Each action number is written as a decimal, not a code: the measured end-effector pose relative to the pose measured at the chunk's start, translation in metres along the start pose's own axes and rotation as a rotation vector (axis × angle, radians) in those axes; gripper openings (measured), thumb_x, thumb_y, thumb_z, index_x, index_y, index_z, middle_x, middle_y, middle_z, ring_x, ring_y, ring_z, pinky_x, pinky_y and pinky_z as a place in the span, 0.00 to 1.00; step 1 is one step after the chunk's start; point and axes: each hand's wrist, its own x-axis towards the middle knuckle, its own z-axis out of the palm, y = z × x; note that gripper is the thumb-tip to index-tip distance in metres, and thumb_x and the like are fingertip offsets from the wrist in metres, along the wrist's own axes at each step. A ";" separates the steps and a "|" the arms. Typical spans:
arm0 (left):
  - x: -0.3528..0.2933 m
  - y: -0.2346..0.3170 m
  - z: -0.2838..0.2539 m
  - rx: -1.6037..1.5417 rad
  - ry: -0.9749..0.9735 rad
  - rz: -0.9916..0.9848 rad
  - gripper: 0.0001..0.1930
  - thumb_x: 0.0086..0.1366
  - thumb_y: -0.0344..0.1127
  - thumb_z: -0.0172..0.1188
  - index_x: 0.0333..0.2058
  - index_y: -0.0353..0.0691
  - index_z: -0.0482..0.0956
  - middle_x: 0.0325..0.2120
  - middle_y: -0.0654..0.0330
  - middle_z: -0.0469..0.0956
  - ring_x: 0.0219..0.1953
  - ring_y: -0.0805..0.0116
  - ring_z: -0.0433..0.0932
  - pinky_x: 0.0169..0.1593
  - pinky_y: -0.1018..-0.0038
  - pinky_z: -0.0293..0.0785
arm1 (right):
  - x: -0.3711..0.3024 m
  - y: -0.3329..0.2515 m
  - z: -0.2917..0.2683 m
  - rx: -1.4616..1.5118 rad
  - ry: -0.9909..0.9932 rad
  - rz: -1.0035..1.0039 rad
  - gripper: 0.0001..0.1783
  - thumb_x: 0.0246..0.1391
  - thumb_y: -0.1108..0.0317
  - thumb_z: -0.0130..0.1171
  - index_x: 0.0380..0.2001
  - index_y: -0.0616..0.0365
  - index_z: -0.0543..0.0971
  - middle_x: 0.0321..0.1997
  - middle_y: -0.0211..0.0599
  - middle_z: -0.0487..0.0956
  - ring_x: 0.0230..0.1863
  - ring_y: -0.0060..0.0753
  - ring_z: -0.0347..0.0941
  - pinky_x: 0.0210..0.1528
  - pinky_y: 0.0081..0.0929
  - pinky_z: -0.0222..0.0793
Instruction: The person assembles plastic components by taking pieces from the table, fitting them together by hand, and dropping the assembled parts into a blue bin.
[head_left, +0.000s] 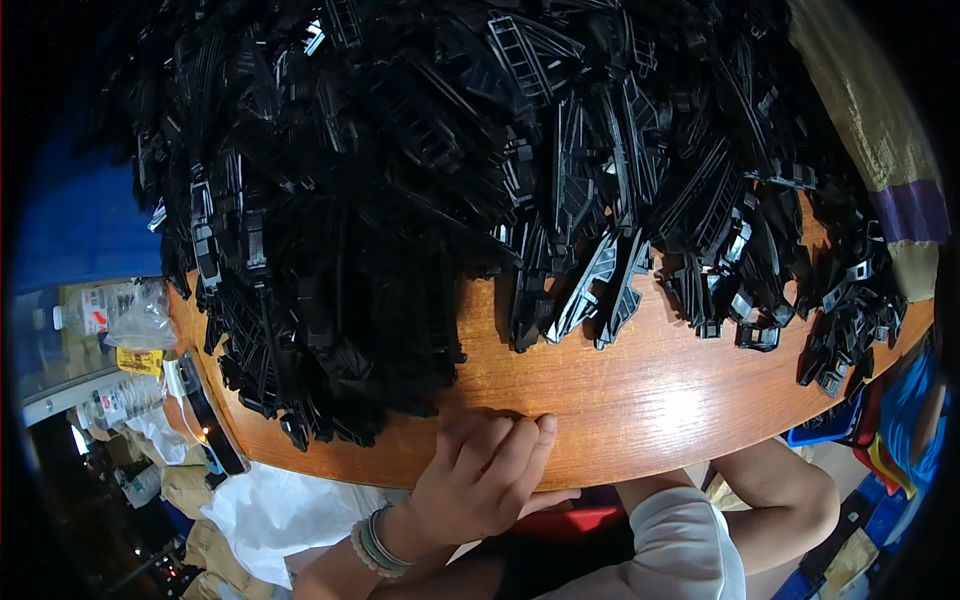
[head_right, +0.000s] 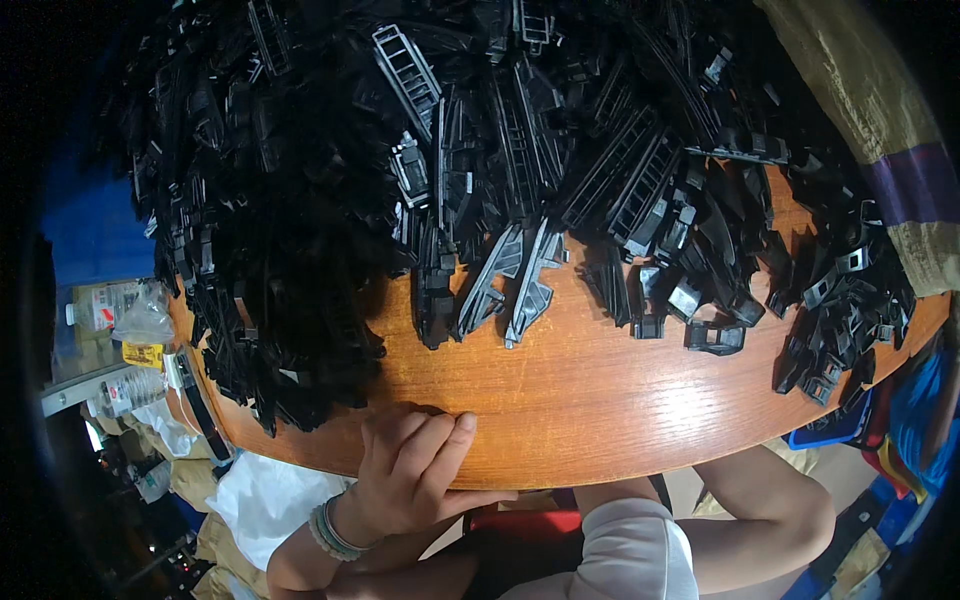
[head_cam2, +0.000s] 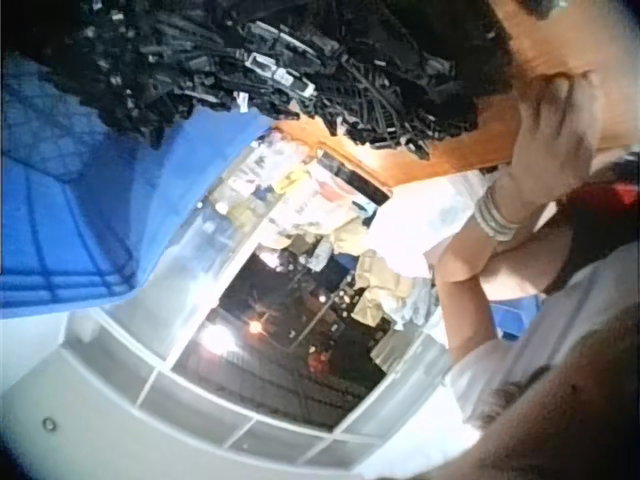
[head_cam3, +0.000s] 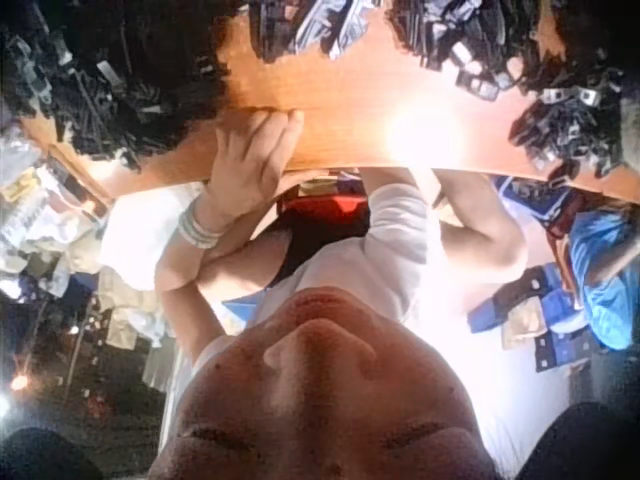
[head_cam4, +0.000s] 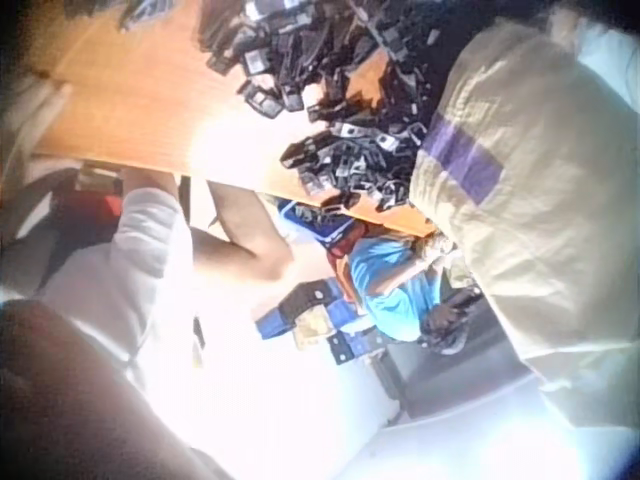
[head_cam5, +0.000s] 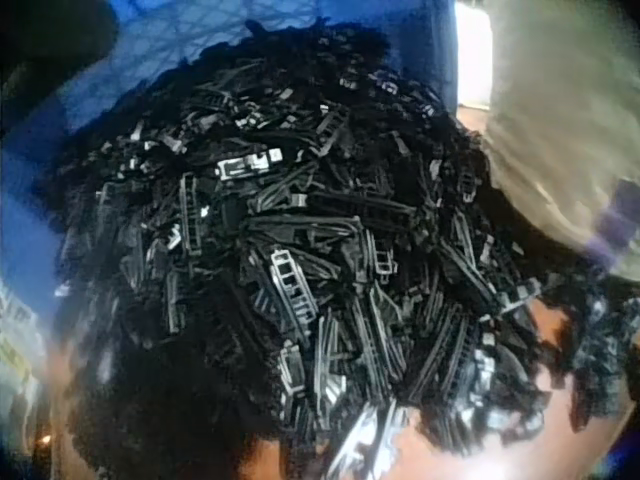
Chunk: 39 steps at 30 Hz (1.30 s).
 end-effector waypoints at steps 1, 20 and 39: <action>0.000 0.001 -0.003 0.017 -0.021 -0.012 0.40 0.46 0.61 0.67 0.48 0.31 0.73 0.45 0.54 0.68 0.45 0.59 0.67 0.47 0.61 0.66 | 0.008 -0.002 0.008 -0.009 0.004 0.003 0.18 0.49 0.78 0.61 0.46 0.60 0.79 0.38 0.43 0.79 0.34 0.33 0.78 0.36 0.26 0.73; 0.092 0.005 0.022 0.063 0.294 -0.201 0.16 0.60 0.34 0.59 0.47 0.37 0.71 0.37 0.52 0.72 0.32 0.51 0.78 0.31 0.61 0.74 | -0.207 -0.203 -0.029 -0.073 -0.146 -0.282 0.14 0.50 0.83 0.57 0.40 0.59 0.81 0.39 0.37 0.72 0.29 0.22 0.72 0.27 0.17 0.70; 0.024 0.020 0.017 -0.521 0.451 -0.489 0.14 0.50 0.23 0.65 0.38 0.33 0.79 0.28 0.56 0.74 0.21 0.67 0.72 0.31 0.74 0.70 | -0.149 -0.245 -0.104 -0.898 0.706 -0.629 0.15 0.47 0.71 0.61 0.41 0.59 0.81 0.36 0.47 0.77 0.44 0.47 0.69 0.47 0.44 0.62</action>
